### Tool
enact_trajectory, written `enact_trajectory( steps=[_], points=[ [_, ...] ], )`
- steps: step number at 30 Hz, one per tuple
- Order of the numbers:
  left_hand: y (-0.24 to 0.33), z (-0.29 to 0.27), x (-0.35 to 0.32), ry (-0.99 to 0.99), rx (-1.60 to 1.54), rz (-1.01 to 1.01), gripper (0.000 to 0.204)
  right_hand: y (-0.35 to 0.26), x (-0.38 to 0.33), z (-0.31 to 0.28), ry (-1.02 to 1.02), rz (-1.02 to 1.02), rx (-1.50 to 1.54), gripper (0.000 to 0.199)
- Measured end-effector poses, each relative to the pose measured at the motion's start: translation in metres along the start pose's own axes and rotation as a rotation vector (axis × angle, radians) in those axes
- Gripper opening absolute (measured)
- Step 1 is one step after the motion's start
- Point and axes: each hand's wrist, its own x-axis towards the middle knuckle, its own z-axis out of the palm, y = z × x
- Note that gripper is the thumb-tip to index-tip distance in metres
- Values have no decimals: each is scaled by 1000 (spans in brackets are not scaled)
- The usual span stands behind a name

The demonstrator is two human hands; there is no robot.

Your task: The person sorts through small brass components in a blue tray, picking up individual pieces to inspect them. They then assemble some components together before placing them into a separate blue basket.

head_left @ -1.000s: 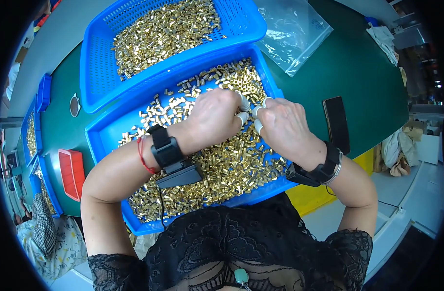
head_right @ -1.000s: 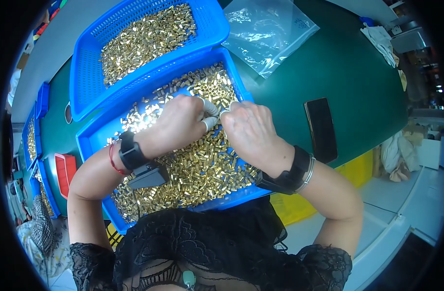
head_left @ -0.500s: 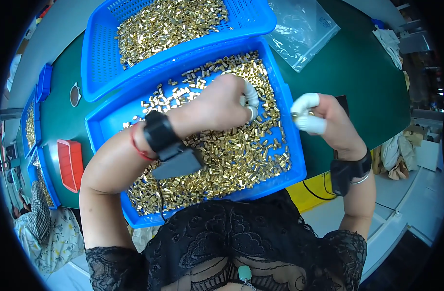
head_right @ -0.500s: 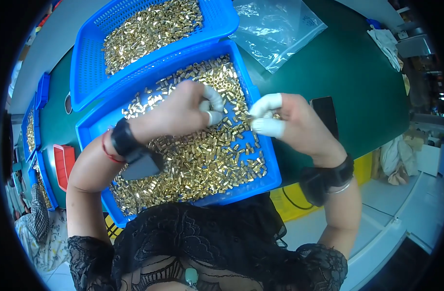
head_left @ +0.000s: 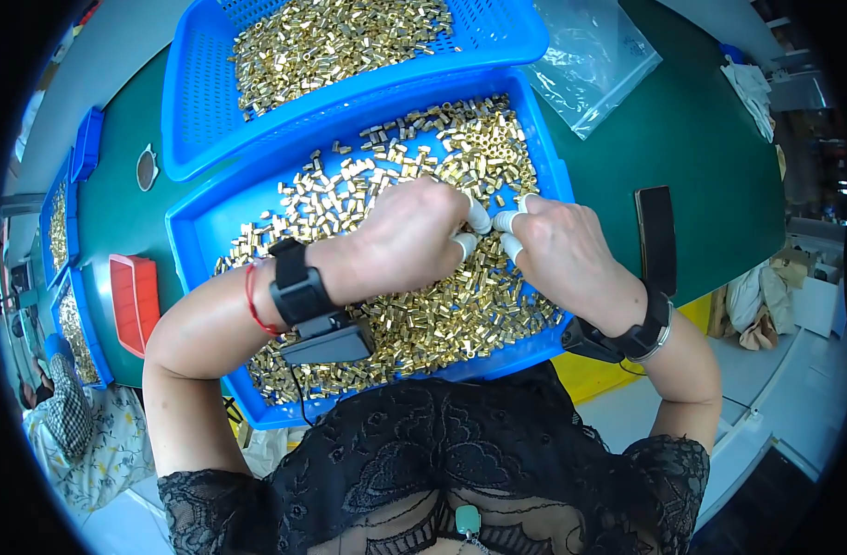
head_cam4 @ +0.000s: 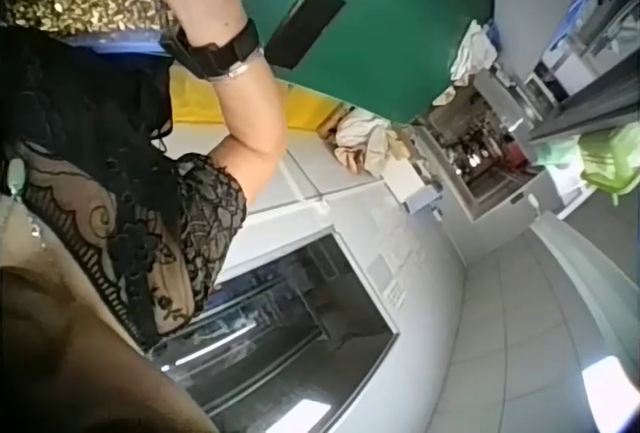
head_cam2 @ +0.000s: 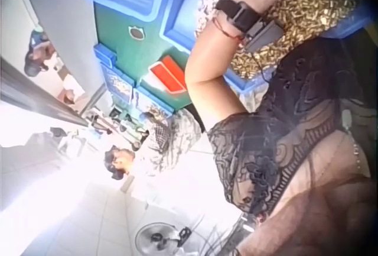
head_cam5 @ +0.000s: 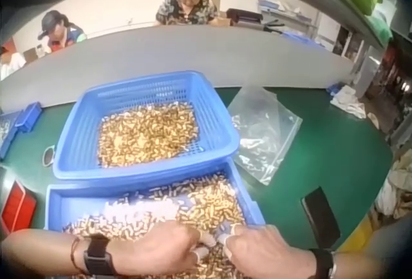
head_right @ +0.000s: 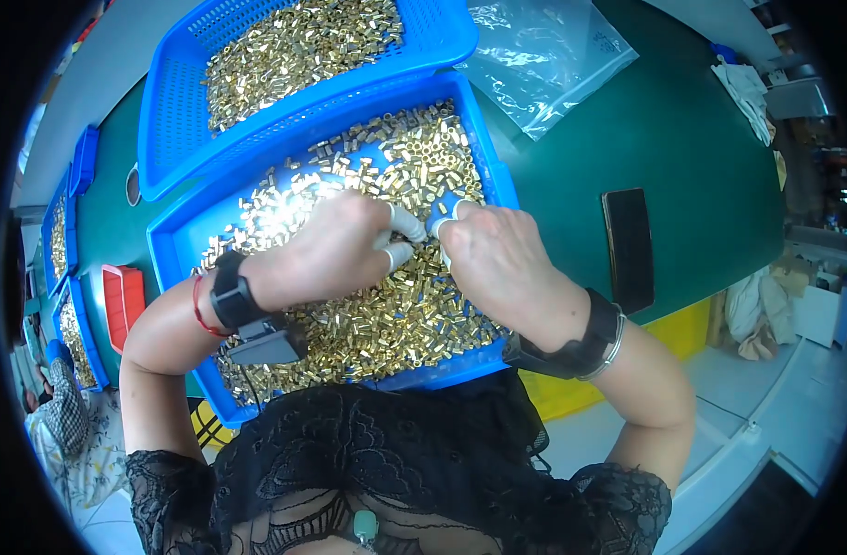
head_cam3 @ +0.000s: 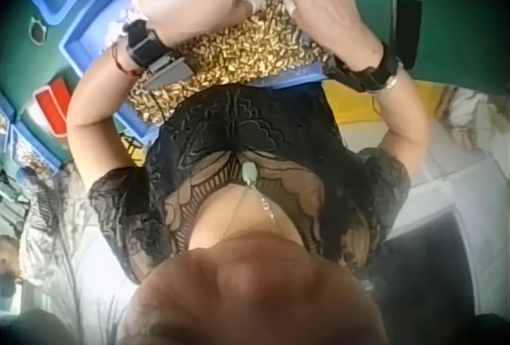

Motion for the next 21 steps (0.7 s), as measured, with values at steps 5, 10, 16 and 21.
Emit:
enact_trajectory(
  steps=[5, 10, 16, 21],
  points=[
    [-1, 16, 6, -1, 237, 124, 9, -2, -1, 3, 42, -22, -41, 6],
    [2, 17, 7, -2, 340, 245, 4, 4, -4, 3, 92, -46, 1, 6],
    [3, 20, 5, 19, 356, 302, 5, 20, -23, -36, 155, 205, 577, 7],
    [5, -1, 7, -62, -181, 27, 10, 40, -45, -53, 23, 405, 1381, 10]
  ],
)
